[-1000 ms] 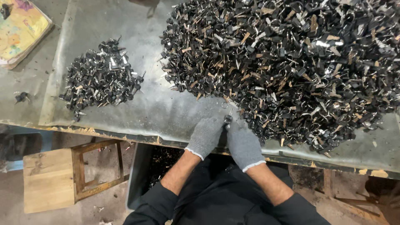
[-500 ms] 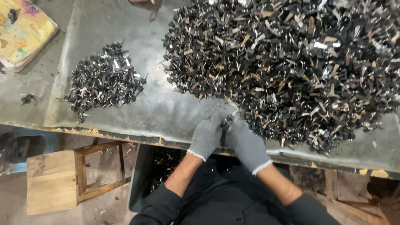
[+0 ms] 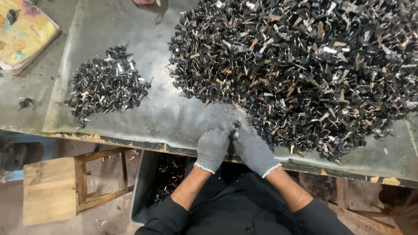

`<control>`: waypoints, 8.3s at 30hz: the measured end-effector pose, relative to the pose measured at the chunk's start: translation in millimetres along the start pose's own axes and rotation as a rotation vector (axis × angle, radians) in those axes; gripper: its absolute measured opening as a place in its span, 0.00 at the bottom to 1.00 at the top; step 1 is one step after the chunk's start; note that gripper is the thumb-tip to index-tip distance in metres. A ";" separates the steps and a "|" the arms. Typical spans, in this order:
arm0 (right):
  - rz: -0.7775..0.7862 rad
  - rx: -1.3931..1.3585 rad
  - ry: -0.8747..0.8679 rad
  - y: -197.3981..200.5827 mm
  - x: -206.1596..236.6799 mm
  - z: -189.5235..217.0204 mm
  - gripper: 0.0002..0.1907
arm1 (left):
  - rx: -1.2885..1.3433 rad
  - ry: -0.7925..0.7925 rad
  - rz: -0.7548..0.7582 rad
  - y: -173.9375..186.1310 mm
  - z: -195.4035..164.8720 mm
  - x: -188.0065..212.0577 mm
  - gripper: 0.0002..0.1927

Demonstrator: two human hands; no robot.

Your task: The person, wearing gray work gloves, sits at a workbench and sorts small metal parts by hand, picking individual pieces from a large pile on the table and placing them into a separate smaller pile to the left. The sorting continues steadily throughout the episode.

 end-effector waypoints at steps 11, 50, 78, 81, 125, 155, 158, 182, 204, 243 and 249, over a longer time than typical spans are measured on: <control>-0.199 0.356 0.158 -13.9 6.0 15.3 0.12 | 0.131 0.085 0.041 -1.5 3.6 3.2 0.03; -0.164 0.333 0.033 -10.8 3.6 17.6 0.15 | 0.210 0.126 0.084 23.4 3.0 -7.2 0.04; -0.251 0.078 0.230 -10.5 19.2 -12.4 0.29 | 0.139 0.044 -0.091 43.2 -13.1 -28.5 0.07; -0.128 0.014 0.089 -12.3 19.1 -16.1 0.40 | 0.175 0.064 -0.104 48.1 -8.1 -23.2 0.08; -0.001 0.130 0.048 -14.7 -4.2 -5.2 0.14 | 0.185 0.005 0.228 5.8 9.5 -22.5 0.07; -0.013 -0.002 0.053 -10.8 -15.9 -3.5 0.15 | 0.329 0.113 0.089 6.6 5.2 -3.9 0.15; 0.022 0.068 0.037 -1.5 -13.0 5.3 0.16 | 0.207 0.172 0.124 3.7 5.9 0.2 0.10; 0.048 0.160 0.000 -9.2 8.0 -11.2 0.14 | 0.112 0.151 0.277 24.4 -6.4 0.5 0.10; -0.169 0.039 0.044 -2.3 13.6 9.0 0.28 | 0.239 0.251 0.222 26.5 4.1 -26.1 0.14; 0.008 -0.116 0.222 15.2 -14.6 18.4 0.26 | 0.289 0.207 0.289 30.8 25.2 -24.8 0.13; -0.055 0.472 0.028 -20.7 1.0 6.3 0.17 | 0.193 0.185 0.399 26.5 23.4 -30.9 0.12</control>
Point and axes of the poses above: each hand's wrist, its own x-axis away from the middle knuckle, its own y-axis out of the back of the hand, z = x × y, the point moved 3 cm from there along -x, towards the middle knuckle, and after that the axes turned 6 degrees about -x, right-handed, at the moved point
